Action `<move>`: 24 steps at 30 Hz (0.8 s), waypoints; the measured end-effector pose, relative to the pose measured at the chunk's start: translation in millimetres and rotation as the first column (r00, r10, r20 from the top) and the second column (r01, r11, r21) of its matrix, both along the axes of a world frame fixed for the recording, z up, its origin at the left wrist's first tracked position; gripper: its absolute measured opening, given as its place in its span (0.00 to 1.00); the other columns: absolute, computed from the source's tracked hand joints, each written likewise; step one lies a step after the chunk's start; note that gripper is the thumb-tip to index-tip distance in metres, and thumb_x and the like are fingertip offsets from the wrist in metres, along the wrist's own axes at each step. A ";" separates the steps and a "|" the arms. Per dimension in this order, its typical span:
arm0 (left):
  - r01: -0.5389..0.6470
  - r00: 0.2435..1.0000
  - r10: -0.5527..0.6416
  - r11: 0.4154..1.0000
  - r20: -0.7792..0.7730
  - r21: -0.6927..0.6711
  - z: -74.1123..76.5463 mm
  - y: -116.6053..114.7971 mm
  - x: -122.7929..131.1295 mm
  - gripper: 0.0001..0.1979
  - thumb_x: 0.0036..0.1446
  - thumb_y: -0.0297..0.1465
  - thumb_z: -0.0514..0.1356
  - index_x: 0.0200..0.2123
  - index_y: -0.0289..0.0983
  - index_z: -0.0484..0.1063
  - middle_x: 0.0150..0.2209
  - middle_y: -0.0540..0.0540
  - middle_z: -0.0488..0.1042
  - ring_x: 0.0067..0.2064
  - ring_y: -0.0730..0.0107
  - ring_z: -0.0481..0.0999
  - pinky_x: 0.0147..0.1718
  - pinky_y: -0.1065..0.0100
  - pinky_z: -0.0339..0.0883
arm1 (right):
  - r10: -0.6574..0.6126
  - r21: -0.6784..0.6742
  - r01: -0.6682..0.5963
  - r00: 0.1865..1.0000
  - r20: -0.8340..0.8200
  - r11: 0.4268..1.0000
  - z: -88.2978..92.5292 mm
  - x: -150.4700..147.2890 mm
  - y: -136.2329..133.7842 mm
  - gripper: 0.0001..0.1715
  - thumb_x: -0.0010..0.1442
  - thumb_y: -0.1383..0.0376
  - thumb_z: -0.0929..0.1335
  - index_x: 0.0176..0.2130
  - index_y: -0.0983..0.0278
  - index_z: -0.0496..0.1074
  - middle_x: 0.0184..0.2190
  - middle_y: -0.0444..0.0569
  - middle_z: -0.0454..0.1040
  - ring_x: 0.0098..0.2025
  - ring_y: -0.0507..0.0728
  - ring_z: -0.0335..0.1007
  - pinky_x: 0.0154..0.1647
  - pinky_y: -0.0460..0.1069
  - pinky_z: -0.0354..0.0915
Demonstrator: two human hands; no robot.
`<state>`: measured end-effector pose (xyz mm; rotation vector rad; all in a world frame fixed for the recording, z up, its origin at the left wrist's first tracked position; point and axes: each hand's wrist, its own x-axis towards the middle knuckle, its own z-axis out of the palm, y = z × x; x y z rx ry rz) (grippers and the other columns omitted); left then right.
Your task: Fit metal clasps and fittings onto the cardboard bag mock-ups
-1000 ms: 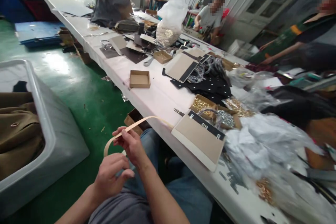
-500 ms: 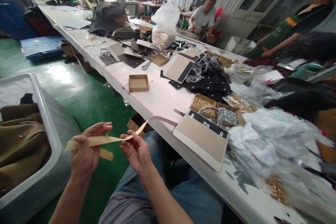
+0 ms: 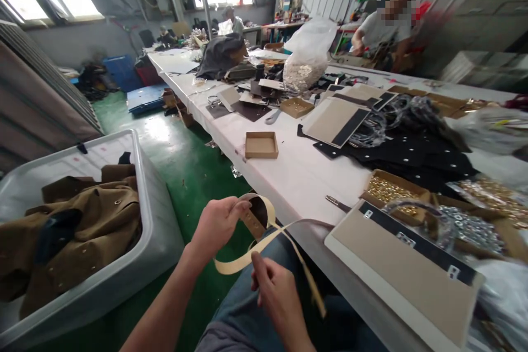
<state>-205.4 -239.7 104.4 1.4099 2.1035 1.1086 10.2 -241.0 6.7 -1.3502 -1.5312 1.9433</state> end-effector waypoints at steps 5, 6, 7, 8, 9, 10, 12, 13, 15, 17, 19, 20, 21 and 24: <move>0.101 0.943 -0.090 0.995 0.321 -0.018 -27.5 -14.6 21.9 0.36 0.79 0.55 0.52 0.25 0.38 0.75 0.21 0.50 0.66 0.24 0.70 0.61 0.27 0.66 0.52 | -0.311 0.375 0.326 0.945 -0.102 0.868 35.1 18.6 28.1 0.34 0.62 0.42 0.81 0.57 0.60 0.82 0.43 0.54 0.85 0.30 0.56 0.73 0.31 0.50 0.71; 0.144 0.929 -0.130 0.989 0.348 -0.016 -31.2 -17.8 27.5 0.36 0.79 0.55 0.52 0.25 0.37 0.75 0.22 0.50 0.66 0.24 0.71 0.61 0.27 0.66 0.51 | -0.302 0.311 0.341 0.939 -0.167 0.887 38.4 15.7 34.1 0.40 0.62 0.42 0.81 0.63 0.60 0.79 0.49 0.57 0.85 0.31 0.56 0.74 0.31 0.51 0.72; 0.200 0.919 -0.182 0.980 0.351 -0.015 -34.7 -21.2 33.1 0.36 0.79 0.55 0.52 0.25 0.37 0.74 0.22 0.50 0.66 0.24 0.71 0.60 0.27 0.66 0.50 | -0.281 0.239 0.336 0.930 -0.238 0.911 40.2 11.9 38.9 0.44 0.62 0.42 0.81 0.67 0.60 0.77 0.53 0.59 0.84 0.33 0.57 0.75 0.32 0.51 0.72; 0.263 0.910 -0.242 0.965 0.337 -0.017 -38.2 -25.1 38.3 0.35 0.79 0.54 0.53 0.25 0.37 0.74 0.22 0.50 0.66 0.24 0.71 0.60 0.27 0.66 0.49 | -0.258 0.177 0.321 0.917 -0.304 0.930 40.9 8.0 42.1 0.44 0.62 0.42 0.81 0.68 0.59 0.77 0.55 0.59 0.84 0.34 0.57 0.76 0.32 0.51 0.72; 0.320 0.902 -0.297 0.947 0.315 -0.024 -42.3 -29.5 42.7 0.34 0.79 0.53 0.54 0.25 0.37 0.74 0.22 0.50 0.66 0.24 0.71 0.60 0.27 0.67 0.49 | -0.244 0.144 0.310 0.903 -0.353 0.940 40.9 4.6 43.7 0.41 0.63 0.43 0.81 0.65 0.59 0.80 0.55 0.59 0.84 0.35 0.57 0.76 0.32 0.51 0.72; 0.364 0.894 -0.338 0.931 0.292 -0.036 -47.3 -34.4 46.2 0.33 0.78 0.52 0.56 0.25 0.37 0.74 0.22 0.49 0.67 0.25 0.71 0.61 0.27 0.67 0.49 | -0.233 0.141 0.304 0.897 -0.376 0.942 40.4 1.9 43.8 0.35 0.63 0.43 0.81 0.60 0.60 0.83 0.51 0.58 0.85 0.34 0.57 0.75 0.32 0.51 0.70; 0.402 0.884 -0.367 0.913 0.288 -0.071 -60.9 -44.6 49.2 0.31 0.78 0.51 0.58 0.26 0.37 0.75 0.23 0.49 0.69 0.25 0.71 0.64 0.27 0.67 0.50 | -0.228 0.170 0.304 0.905 -0.360 0.937 38.4 -0.8 41.4 0.27 0.65 0.43 0.80 0.47 0.63 0.87 0.37 0.53 0.83 0.29 0.55 0.69 0.29 0.50 0.65; 0.393 0.884 -0.351 0.915 0.309 -0.088 -69.2 -49.1 48.8 0.30 0.78 0.51 0.58 0.26 0.37 0.75 0.23 0.49 0.70 0.25 0.70 0.65 0.27 0.68 0.51 | -0.247 0.161 0.318 0.904 -0.348 0.934 36.7 -1.4 40.0 0.27 0.65 0.42 0.79 0.42 0.64 0.86 0.31 0.50 0.79 0.27 0.53 0.65 0.27 0.50 0.61; 0.370 0.879 -0.308 0.922 0.364 -0.112 -86.3 -55.1 44.7 0.28 0.77 0.51 0.60 0.29 0.38 0.79 0.24 0.48 0.74 0.26 0.67 0.70 0.27 0.68 0.59 | -0.313 0.033 0.348 0.877 -0.364 0.937 31.8 -1.9 38.2 0.29 0.65 0.41 0.79 0.45 0.64 0.84 0.26 0.44 0.73 0.24 0.50 0.58 0.24 0.48 0.54; 0.324 0.877 -0.267 0.942 0.400 -0.082 -100.0 -56.3 39.7 0.21 0.73 0.51 0.65 0.42 0.40 0.85 0.34 0.45 0.83 0.36 0.58 0.82 0.37 0.65 0.74 | -0.348 -0.136 0.320 0.847 -0.403 0.937 24.7 -2.5 38.1 0.36 0.63 0.41 0.81 0.55 0.65 0.80 0.25 0.40 0.71 0.22 0.49 0.55 0.23 0.46 0.50; 0.261 0.882 -0.223 0.965 0.415 -0.035 -106.5 -54.2 37.7 0.23 0.67 0.52 0.70 0.55 0.42 0.85 0.48 0.41 0.87 0.50 0.48 0.86 0.51 0.55 0.81 | -0.352 -0.226 0.279 0.834 -0.425 0.933 16.6 -3.2 37.8 0.42 0.62 0.42 0.82 0.61 0.65 0.76 0.26 0.40 0.73 0.22 0.49 0.58 0.23 0.46 0.51; 0.234 0.884 -0.207 0.972 0.419 -0.013 -107.0 -52.4 38.7 0.27 0.65 0.52 0.72 0.60 0.43 0.83 0.55 0.39 0.86 0.55 0.44 0.86 0.57 0.50 0.81 | -0.352 -0.237 0.273 0.832 -0.429 0.932 12.4 -3.6 37.0 0.43 0.63 0.42 0.81 0.62 0.65 0.75 0.28 0.41 0.75 0.23 0.50 0.61 0.24 0.46 0.54; 0.218 0.884 -0.200 0.976 0.423 0.007 -106.0 -50.4 41.2 0.30 0.64 0.52 0.73 0.63 0.44 0.81 0.60 0.38 0.84 0.60 0.41 0.84 0.61 0.47 0.79 | -0.357 -0.231 0.281 0.829 -0.430 0.932 8.4 -3.8 35.6 0.42 0.65 0.42 0.80 0.63 0.65 0.74 0.30 0.43 0.77 0.25 0.51 0.64 0.26 0.46 0.57; 0.231 0.859 -0.245 0.969 0.450 0.088 -97.0 -42.9 55.2 0.32 0.70 0.50 0.69 0.72 0.47 0.75 0.72 0.38 0.74 0.72 0.38 0.75 0.70 0.41 0.72 | -0.345 -0.121 0.325 0.835 -0.428 0.938 -1.2 -2.7 28.4 0.42 0.69 0.44 0.77 0.72 0.60 0.70 0.36 0.45 0.80 0.31 0.56 0.71 0.32 0.48 0.64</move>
